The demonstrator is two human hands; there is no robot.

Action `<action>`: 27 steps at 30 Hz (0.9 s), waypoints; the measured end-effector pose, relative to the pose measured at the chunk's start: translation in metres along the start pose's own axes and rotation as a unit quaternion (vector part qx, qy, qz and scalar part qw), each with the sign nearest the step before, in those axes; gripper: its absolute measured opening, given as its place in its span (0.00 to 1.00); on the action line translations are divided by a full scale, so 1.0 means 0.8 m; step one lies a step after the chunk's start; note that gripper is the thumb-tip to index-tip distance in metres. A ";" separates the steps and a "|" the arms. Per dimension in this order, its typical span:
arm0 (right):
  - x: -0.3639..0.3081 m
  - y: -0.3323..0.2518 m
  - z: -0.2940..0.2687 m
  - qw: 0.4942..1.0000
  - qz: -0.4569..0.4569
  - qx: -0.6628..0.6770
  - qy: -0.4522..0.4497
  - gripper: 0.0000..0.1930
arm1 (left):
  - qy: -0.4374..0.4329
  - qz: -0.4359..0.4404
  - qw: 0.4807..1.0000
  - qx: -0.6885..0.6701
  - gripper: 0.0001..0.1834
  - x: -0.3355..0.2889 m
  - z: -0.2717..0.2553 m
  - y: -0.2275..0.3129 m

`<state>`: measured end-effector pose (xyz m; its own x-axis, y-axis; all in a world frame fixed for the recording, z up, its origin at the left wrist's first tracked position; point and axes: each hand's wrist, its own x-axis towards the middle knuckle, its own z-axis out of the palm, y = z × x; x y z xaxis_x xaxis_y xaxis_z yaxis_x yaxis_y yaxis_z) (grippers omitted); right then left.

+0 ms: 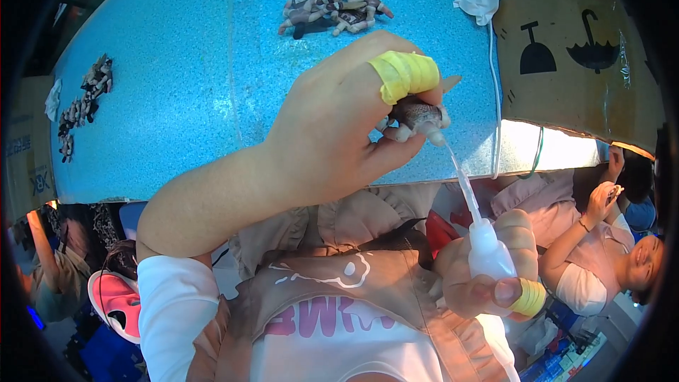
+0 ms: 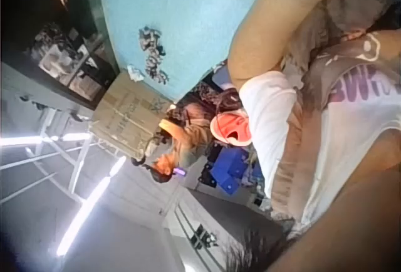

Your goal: The person assembles small plastic toy figurines by applying glue from a bottle to plastic figurine parts, then joining the parts together by hand.

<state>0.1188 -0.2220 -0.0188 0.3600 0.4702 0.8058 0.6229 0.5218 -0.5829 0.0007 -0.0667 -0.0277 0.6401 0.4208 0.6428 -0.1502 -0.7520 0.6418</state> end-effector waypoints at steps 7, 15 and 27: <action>0.000 0.000 -0.008 0.999 -0.002 -0.004 -0.043 0.08 | -0.005 0.001 1.000 0.001 0.19 -0.001 0.000 -0.001; -0.002 -0.002 0.000 0.999 0.003 -0.011 0.048 0.09 | 0.005 -0.019 0.999 -0.038 0.19 -0.001 0.004 -0.001; -0.005 -0.004 -0.010 0.999 0.049 -0.016 -0.003 0.08 | -0.035 -0.278 0.932 -0.229 0.19 -0.003 0.002 0.015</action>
<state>0.1210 -0.2316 -0.0192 0.4172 0.5222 0.7438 0.6058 0.4502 -0.6560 -0.0016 -0.0777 -0.0220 0.7602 0.6348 0.1381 -0.0750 -0.1254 0.9893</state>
